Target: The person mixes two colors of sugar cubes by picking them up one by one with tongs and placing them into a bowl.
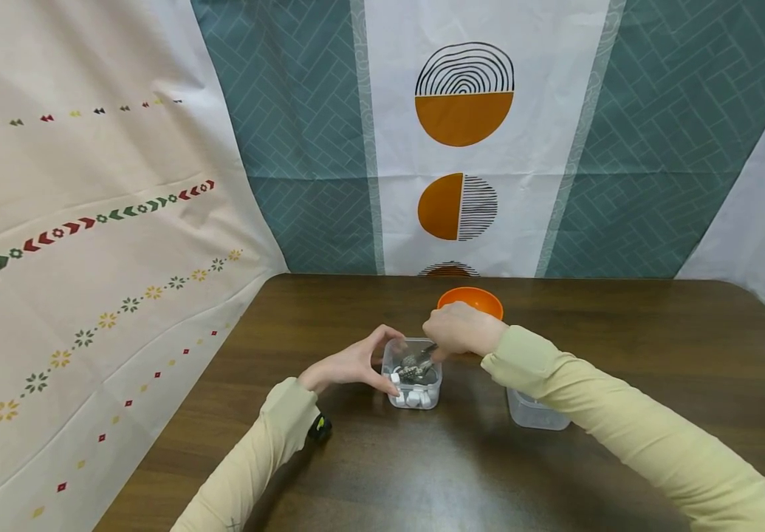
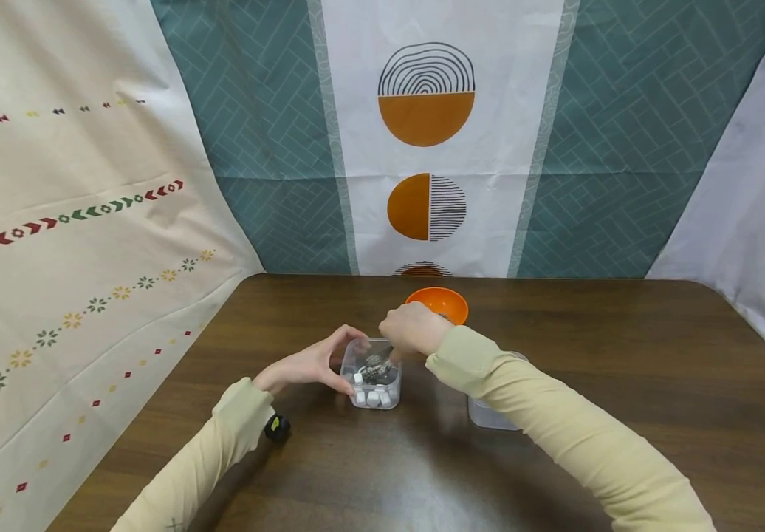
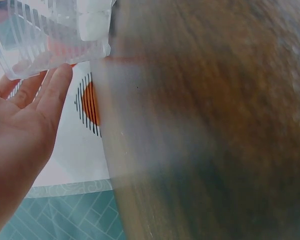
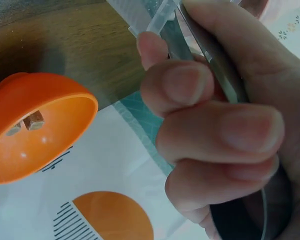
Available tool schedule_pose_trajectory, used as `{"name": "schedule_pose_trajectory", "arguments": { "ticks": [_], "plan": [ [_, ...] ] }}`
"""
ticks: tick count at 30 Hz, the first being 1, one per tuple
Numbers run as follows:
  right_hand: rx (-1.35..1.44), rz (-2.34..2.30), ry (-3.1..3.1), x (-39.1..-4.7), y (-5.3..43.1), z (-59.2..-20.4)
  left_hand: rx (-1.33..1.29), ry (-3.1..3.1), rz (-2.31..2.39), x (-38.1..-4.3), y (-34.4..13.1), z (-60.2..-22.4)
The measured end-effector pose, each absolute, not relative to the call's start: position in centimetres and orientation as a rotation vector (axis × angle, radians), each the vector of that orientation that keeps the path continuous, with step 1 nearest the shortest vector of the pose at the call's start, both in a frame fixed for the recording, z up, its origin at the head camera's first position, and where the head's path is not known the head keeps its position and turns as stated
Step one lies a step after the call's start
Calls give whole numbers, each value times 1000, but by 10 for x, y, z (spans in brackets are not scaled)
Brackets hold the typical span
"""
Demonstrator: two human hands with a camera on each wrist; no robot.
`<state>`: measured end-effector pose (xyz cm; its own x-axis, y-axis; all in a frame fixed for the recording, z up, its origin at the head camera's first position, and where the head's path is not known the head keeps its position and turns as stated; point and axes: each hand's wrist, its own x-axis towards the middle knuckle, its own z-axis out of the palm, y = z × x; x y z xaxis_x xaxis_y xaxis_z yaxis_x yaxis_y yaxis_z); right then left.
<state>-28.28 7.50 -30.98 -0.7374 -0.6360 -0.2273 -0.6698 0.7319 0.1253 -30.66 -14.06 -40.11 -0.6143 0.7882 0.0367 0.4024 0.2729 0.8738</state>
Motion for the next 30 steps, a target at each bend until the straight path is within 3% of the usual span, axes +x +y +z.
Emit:
{"name": "schedule_pose_trajectory", "arguments": {
  "ticks": [30],
  "plan": [
    [-1181, -194, 2693, -281, 123, -298, 1032, 2179, 1285, -304, -140, -400]
  ]
}}
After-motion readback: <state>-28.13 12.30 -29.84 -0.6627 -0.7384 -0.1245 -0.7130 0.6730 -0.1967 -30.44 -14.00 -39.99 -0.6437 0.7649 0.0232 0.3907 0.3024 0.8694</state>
